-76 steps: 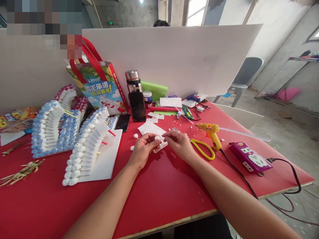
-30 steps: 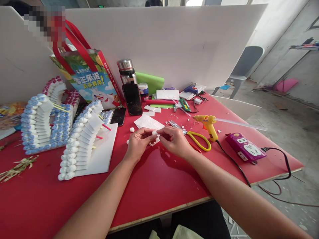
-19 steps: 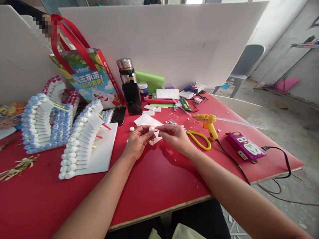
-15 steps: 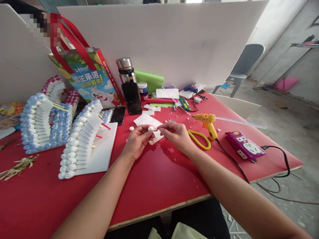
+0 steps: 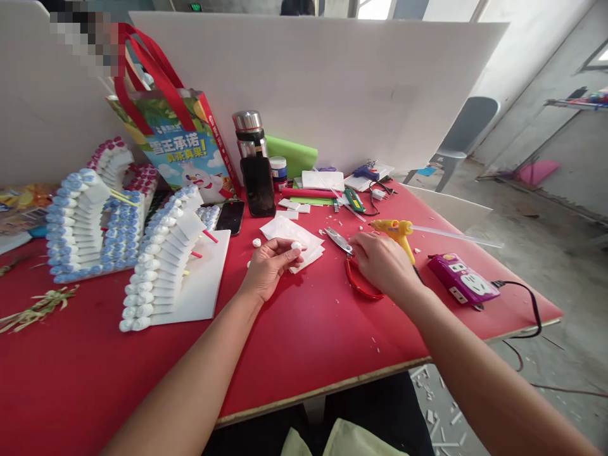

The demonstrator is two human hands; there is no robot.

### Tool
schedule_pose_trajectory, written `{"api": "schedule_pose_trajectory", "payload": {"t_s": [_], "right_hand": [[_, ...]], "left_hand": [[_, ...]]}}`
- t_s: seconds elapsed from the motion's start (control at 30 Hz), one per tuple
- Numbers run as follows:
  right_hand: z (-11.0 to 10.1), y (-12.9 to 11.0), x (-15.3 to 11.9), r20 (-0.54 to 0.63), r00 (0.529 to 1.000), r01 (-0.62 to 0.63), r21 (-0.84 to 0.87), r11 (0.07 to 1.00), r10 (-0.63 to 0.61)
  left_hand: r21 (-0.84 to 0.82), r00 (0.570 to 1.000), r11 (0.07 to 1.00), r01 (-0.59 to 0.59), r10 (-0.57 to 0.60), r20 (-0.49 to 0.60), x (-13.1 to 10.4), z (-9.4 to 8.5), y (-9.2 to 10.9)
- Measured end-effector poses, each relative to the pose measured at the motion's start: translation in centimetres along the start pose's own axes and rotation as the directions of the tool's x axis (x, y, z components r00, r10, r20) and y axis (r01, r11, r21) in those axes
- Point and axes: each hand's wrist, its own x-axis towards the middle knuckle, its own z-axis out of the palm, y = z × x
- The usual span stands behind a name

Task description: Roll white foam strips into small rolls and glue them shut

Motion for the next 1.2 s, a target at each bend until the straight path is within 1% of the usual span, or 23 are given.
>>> {"api": "schedule_pose_trajectory", "payload": {"t_s": [0.03,0.1,0.2,0.33,0.43,0.5,0.6,0.63,0.7,0.8,0.87,0.93,1.07,1.2], "right_hand": [[-0.2,0.5,-0.6,0.065,0.998,0.004,-0.103,0.995,0.002],[-0.3,1.3,-1.5,0.172,0.985,0.061,-0.256,0.965,-0.017],[0.0,1.5,-2.1,0.258,0.966,0.103,-0.362,0.927,-0.007],[0.3,0.6,-1.1,0.304,0.95,0.068,-0.414,0.908,0.068],[0.3,0.4,-0.3,0.338,0.935,0.03,-0.384,0.923,0.11],[0.4,0.6,-0.2,0.35,0.929,0.021,-0.369,0.929,0.118],[0.4,1.2,-0.9,0.317,0.944,0.04,-0.379,0.924,0.089],[0.4,1.5,-1.2,0.303,0.95,0.041,-0.365,0.93,0.077],[0.3,2.2,-1.9,0.281,0.958,0.033,-0.281,0.959,0.049],[-0.1,3.1,-2.7,0.224,0.975,0.027,-0.058,0.998,-0.013],[-0.3,3.4,-3.0,0.171,0.984,0.033,0.096,0.995,-0.049],[-0.5,3.2,-3.2,0.149,0.986,0.04,0.18,0.983,-0.067],[-0.5,2.2,-3.5,0.118,0.982,0.117,0.222,0.968,-0.145],[-0.1,1.5,-3.6,0.083,0.972,0.201,0.195,0.96,-0.22]], "left_hand": [[0.009,1.0,1.0,0.002,-0.002,0.001,0.0,0.0,-0.1],[0.026,1.0,1.0,0.007,-0.007,0.007,0.0,0.1,-0.2],[0.058,1.0,0.998,-0.006,0.004,0.027,-0.1,0.3,-0.4],[0.089,0.998,0.995,-0.039,0.035,0.052,-0.1,0.4,-0.4],[0.074,0.997,0.996,-0.056,0.052,0.055,-0.2,0.2,-0.4],[0.052,0.997,0.997,-0.054,0.051,0.057,-0.2,0.2,-0.4],[0.023,0.997,0.999,-0.027,0.025,0.068,-0.3,0.3,-0.3],[0.015,0.997,1.0,-0.015,0.014,0.074,-0.3,0.3,-0.3],[-0.009,0.996,1.0,0.005,-0.004,0.088,-0.4,0.5,-0.3],[-0.047,0.994,0.998,0.03,-0.025,0.111,-0.5,0.6,-0.3],[-0.06,0.992,0.997,0.047,-0.04,0.119,-0.6,0.8,-0.2],[-0.066,0.991,0.996,0.06,-0.051,0.127,-0.6,0.9,-0.1],[-0.06,0.988,0.996,0.067,-0.058,0.143,-0.7,1.0,0.1],[-0.077,0.991,0.994,0.077,-0.068,0.112,-0.6,0.9,0.0]]}}
